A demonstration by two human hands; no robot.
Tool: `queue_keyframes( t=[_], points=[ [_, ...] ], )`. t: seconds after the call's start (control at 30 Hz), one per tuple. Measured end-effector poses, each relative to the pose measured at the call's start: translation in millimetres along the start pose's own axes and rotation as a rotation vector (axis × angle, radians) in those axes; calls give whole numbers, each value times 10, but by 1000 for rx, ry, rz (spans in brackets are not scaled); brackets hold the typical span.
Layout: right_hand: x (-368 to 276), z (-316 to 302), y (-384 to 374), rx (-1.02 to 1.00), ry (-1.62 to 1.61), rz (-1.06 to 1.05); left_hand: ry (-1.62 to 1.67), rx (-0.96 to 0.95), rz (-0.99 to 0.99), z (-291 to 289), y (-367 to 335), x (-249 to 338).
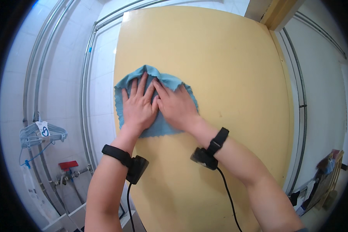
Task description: The person is seen cleaning a door with a cloth and detergent.
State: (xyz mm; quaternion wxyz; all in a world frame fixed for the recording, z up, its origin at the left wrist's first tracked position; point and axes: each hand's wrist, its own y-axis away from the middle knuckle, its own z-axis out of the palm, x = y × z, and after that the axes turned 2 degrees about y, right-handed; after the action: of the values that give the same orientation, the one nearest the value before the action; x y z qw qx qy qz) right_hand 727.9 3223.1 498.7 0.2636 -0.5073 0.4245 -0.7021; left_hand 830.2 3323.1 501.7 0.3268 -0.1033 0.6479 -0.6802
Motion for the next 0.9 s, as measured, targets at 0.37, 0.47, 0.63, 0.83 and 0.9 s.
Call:
queue_keyframes(
  t=[0.37,0.47,0.63,0.83,0.9],
  points=[
    [448,282,-844,-34,5,-51,-135,-95,-149,220,-805,-331],
    [518,353,-1038,-53,13,-58,-200,-100,-153,271,-988,-443],
    [583,388,-1287,-159,3,-37,-208,-119,-205,317,-1182,-562],
    [653,465,-1486,-156,4,-69,-153,-86,-249,385,-1347,-693],
    [681,466,-1604,-194,-3,-60,-141,-90,-245,374,-1419,-753]
  ],
)
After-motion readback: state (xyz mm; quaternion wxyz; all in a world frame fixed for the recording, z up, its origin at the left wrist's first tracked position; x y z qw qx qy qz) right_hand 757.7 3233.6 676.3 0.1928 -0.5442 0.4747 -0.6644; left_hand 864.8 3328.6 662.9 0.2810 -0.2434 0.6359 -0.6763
